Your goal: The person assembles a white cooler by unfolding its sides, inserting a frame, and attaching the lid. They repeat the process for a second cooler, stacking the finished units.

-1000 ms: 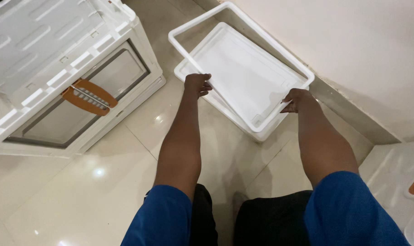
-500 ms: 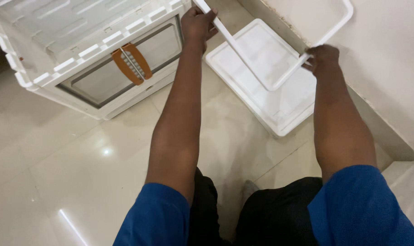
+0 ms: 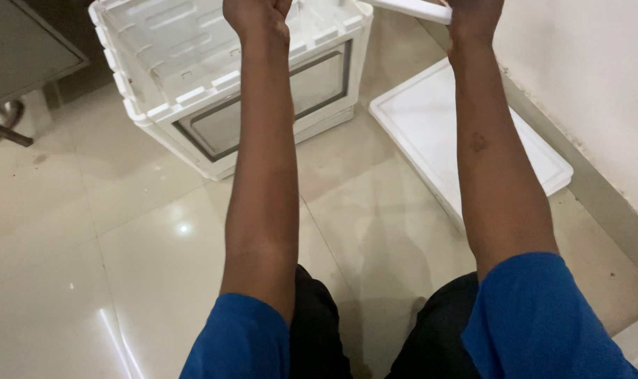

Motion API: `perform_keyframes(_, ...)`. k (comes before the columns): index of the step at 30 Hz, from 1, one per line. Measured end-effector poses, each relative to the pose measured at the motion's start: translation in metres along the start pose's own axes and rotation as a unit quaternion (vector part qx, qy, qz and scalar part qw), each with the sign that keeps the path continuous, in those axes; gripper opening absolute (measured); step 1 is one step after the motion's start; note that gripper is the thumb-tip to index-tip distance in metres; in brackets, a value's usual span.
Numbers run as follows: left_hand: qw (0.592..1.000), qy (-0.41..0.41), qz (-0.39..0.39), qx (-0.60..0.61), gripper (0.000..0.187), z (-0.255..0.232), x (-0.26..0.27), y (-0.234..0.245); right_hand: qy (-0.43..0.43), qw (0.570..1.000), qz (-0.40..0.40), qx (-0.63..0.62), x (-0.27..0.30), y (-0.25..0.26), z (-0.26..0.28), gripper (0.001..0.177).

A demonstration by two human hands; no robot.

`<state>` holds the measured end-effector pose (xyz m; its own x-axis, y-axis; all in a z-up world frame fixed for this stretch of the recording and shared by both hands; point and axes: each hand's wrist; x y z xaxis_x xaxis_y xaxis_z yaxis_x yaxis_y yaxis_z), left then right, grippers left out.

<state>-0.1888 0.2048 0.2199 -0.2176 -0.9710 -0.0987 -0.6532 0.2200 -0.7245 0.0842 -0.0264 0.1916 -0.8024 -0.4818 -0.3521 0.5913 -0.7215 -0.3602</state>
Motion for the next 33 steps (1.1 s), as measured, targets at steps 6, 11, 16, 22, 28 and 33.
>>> perform_keyframes(6,0.992,-0.002,-0.104,-0.071,0.013,-0.055,0.015,0.006,0.017,0.992,-0.125,0.008,-0.009,-0.082,0.003,0.008)
perform_keyframes(11,0.934,-0.135,-0.267,-0.196,0.043,-0.087,-0.006,0.054,0.015,0.992,-0.117,0.035,-0.026,-0.1,-0.028,0.008)
perform_keyframes(16,0.792,-0.268,-0.384,-0.392,0.057,-0.114,-0.033,0.127,0.034,0.997,-0.04,0.051,-0.036,-0.107,-0.077,0.012)
perform_keyframes(22,0.807,-0.164,-0.321,-0.468,0.039,-0.141,-0.022,0.188,0.02,0.99,-0.03,0.14,-0.037,-0.107,-0.103,0.019)
perform_keyframes(28,0.746,-0.159,-0.318,-0.563,0.038,-0.145,0.002,0.202,0.1,0.98,0.008,0.175,-0.038,-0.114,-0.133,0.022)
perform_keyframes(33,0.705,-0.109,-0.295,-0.635,0.032,-0.14,0.021,0.205,0.035,0.993,0.072,0.088,-0.054,-0.104,-0.156,0.019)
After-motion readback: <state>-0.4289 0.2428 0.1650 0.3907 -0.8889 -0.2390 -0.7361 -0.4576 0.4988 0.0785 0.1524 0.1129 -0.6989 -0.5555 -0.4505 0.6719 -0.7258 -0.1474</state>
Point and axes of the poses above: each hand's wrist, its own x-axis away from the middle knuckle, its own y-axis out of the back of the hand, z = x × y, and after that the axes turned 12 degrees about -x, right-handed
